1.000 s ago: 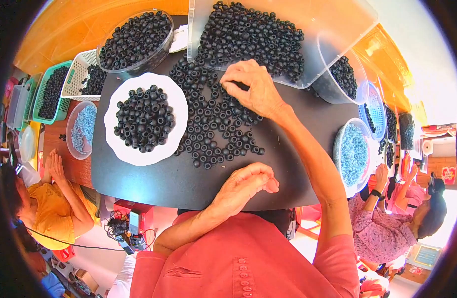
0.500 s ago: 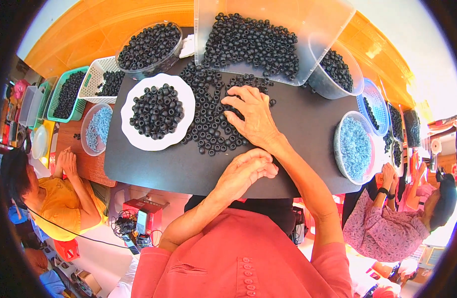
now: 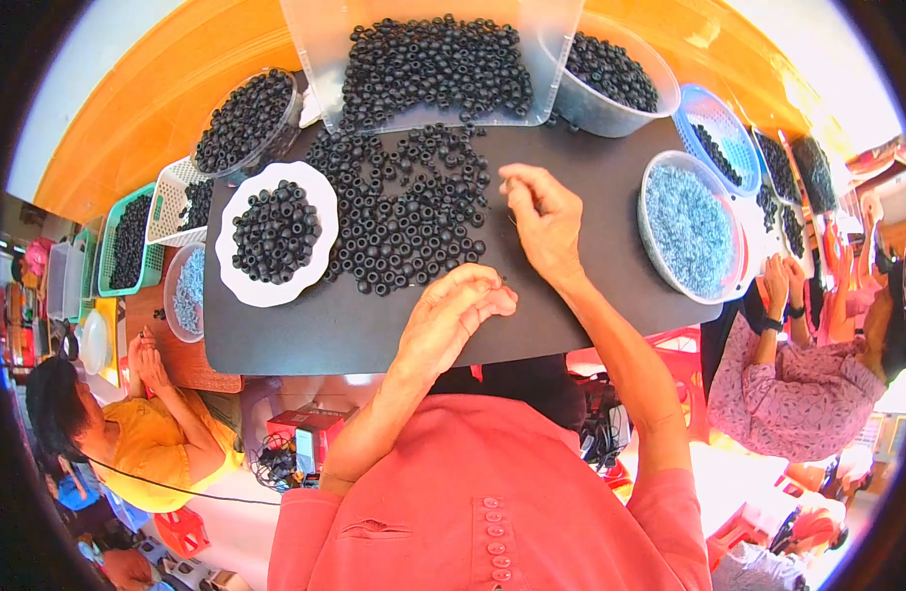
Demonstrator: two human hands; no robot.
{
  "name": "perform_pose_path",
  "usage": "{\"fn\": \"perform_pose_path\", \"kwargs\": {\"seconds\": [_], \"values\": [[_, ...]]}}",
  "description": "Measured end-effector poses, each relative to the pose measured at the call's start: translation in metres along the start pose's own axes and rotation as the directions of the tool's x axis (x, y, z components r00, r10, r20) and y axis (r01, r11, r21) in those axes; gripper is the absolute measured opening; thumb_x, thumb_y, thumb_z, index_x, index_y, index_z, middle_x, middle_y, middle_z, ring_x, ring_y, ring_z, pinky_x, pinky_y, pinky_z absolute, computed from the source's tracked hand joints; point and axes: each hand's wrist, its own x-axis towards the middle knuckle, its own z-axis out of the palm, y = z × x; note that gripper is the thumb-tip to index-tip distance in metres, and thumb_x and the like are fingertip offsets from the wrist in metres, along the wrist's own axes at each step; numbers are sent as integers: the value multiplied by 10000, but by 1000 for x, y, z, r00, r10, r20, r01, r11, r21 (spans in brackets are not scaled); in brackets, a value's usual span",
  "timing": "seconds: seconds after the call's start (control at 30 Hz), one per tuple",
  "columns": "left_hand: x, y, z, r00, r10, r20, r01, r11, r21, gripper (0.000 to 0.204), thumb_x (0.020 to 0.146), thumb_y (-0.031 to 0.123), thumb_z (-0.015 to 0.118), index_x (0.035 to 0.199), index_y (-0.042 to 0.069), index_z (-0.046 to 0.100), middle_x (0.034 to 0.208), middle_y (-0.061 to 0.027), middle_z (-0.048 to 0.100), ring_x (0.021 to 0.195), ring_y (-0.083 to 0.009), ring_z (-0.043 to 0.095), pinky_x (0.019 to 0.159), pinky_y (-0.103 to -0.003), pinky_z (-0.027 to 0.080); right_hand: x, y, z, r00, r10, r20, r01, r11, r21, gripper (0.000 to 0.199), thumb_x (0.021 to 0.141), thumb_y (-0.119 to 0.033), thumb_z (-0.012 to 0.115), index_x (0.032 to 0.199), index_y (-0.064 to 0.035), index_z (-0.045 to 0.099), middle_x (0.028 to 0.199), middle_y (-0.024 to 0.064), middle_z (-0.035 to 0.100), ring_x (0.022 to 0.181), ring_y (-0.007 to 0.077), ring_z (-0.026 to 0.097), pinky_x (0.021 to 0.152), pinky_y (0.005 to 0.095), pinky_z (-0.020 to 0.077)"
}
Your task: The person assembles small components by picking up springs and black plastic pieces from the table and inserting the springs into the plastic pieces by hand.
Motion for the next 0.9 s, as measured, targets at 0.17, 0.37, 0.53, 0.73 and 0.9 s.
{"fn": "perform_pose_path", "kwargs": {"seconds": [0.17, 0.37, 0.53, 0.73, 0.9], "values": [[-13, 26, 38, 962, 271, -32, -118, 518, 847, 118, 889, 47, 504, 973, 16, 580, 822, -48, 610, 798, -169, 576, 784, -290, 452, 10, 19, -12, 973, 211, -90, -178, 943, 282, 163, 923, -107, 550, 1032, -21, 634, 767, -11, 584, 605, 26, 445, 528, 170, 356], [30, 59, 14, 834, 339, 435, -221, -517, 827, 332, 788, 24, 584, 1116, 9, 531, 1167, -190, 482, 1117, -369, 430, 959, -439, 378, 7, 16, -9, 978, 202, -46, -186, 956, 227, 149, 919, -113, 554, 1002, -32, 649, 742, -25, 573, 609, 24, 448, 527, 171, 354], [34, 62, -7, 864, 259, 432, -197, -616, 763, 332, 774, -15, 558, 1104, 5, 534, 1197, -191, 462, 1149, -379, 408, 978, -453, 370, 7, 15, -9, 989, 144, -26, -135, 967, 214, 149, 918, -113, 555, 999, -31, 650, 735, -33, 569, 614, 21, 446, 536, 174, 358], [51, 60, 4, 829, 273, 489, -268, -573, 774, 362, 777, 37, 595, 1130, -4, 531, 1193, -198, 489, 1145, -389, 403, 976, -472, 353, 8, 14, -11, 985, 169, -24, -163, 972, 169, 146, 916, -107, 558, 1004, -33, 649, 744, -38, 569, 625, 20, 448, 553, 173, 363], [59, 69, -4, 848, 152, 508, -296, -660, 690, 343, 787, 79, 615, 1113, -2, 544, 1194, -167, 511, 1152, -393, 396, 969, -475, 356, 7, 12, -8, 984, 180, -5, -175, 964, 202, 144, 916, -99, 557, 1008, -36, 649, 747, -40, 568, 635, 20, 451, 563, 171, 365]]}}
